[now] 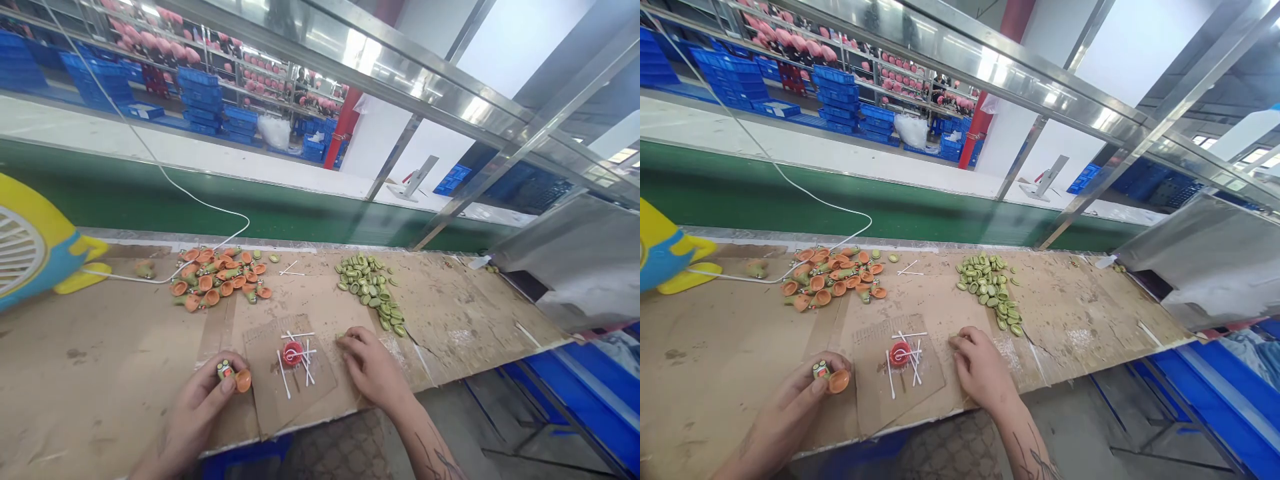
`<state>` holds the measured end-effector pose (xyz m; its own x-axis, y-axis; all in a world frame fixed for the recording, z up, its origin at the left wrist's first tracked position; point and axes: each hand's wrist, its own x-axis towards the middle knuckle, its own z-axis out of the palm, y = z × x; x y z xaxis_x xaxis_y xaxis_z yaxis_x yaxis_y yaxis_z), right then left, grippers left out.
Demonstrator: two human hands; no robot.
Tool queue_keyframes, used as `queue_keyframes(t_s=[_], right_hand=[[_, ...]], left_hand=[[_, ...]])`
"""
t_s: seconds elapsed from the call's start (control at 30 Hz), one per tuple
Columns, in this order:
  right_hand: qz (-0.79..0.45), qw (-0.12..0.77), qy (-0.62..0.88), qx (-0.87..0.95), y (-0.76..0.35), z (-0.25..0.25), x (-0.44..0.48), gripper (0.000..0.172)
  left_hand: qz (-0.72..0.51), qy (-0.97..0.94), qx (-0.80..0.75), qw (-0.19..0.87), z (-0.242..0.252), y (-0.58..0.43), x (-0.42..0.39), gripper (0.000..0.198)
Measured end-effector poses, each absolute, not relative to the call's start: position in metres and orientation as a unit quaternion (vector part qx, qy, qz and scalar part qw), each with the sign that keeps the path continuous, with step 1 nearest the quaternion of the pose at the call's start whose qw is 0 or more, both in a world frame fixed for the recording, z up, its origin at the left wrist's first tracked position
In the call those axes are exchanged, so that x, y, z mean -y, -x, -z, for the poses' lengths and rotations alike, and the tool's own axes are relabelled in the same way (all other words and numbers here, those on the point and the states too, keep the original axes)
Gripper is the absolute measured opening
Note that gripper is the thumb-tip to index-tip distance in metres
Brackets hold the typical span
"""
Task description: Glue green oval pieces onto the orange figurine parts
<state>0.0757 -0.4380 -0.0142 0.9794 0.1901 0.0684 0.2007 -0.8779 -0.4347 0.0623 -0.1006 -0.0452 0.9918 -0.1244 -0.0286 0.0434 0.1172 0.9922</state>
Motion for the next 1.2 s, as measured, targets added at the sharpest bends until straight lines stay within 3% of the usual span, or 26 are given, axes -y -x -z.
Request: queue_keyframes(t_s=[0.13,0.3,0.53,0.73,1.2], right_hand=[[0.012,0.245,0.967,0.072,-0.084,0.015,0.44,0.04],[0.028,0.295,0.951,0.082,-0.083,0.001,0.428,0.031],[0.085,0.476,0.843,0.236,-0.033,-0.043,0.355,0.029],[0.089,0.463,0.825,0.313,-0.023,-0.052,0.318,0.042],[0.04,0.428,0.837,0.34,-0.011,-0.045,0.314,0.037]], left_hand=[[0.039,-0.657,0.028,0.752,0.048,-0.062,0.098,0.04],[0.004,-0.659,0.012,0.752,0.045,-0.055,0.099,0.032],[-0.057,-0.624,0.076,0.775,0.019,-0.028,0.119,0.027],[-0.094,-0.637,0.137,0.753,0.008,-0.016,0.115,0.035],[-0.191,-0.708,0.244,0.634,0.007,-0.002,0.104,0.036]])
